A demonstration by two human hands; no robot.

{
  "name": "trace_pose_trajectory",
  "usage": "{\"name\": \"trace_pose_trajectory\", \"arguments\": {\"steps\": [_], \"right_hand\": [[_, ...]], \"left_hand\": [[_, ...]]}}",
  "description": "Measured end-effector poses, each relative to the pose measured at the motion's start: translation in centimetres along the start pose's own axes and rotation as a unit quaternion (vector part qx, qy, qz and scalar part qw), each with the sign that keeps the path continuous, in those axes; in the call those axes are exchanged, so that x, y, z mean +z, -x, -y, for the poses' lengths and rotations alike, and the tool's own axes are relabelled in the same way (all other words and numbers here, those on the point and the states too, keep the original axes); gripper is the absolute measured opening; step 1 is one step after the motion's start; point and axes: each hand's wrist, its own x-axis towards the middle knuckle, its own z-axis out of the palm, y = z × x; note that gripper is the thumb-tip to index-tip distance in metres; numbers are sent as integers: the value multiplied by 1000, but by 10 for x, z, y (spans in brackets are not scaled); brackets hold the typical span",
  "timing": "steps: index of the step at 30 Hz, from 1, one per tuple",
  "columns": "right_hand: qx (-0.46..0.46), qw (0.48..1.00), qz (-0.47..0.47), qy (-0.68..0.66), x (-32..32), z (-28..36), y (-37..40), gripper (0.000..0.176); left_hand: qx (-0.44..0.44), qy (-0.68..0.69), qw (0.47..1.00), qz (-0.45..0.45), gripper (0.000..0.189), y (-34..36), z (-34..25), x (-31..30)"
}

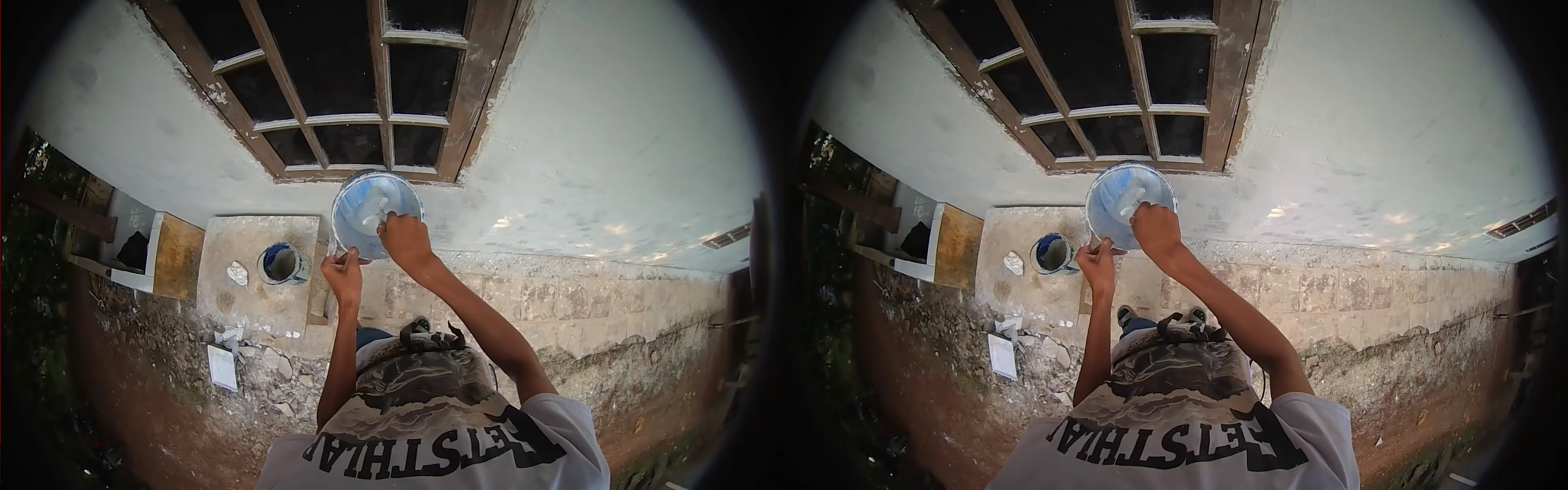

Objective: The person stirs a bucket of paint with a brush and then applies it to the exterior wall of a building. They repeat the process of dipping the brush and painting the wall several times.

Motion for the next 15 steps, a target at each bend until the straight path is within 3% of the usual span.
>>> {"name": "trace_pose_trajectory", "arguments": {"steps": [5, 11, 15], "right_hand": [[32, 998, -49, -37, -21, 2, 3, 28], [34, 995, -93, 2, 6, 4, -10, 31], [86, 994, -62, 20, 0, 12, -1, 29]], "left_hand": [[-19, 35, 999, -11, 17, 2, -9, 3], [-7, 10, 1000, 9, 18, 3, -13, 9], [-5, -28, 1000, -9, 17, 10, -23, 11]]}}
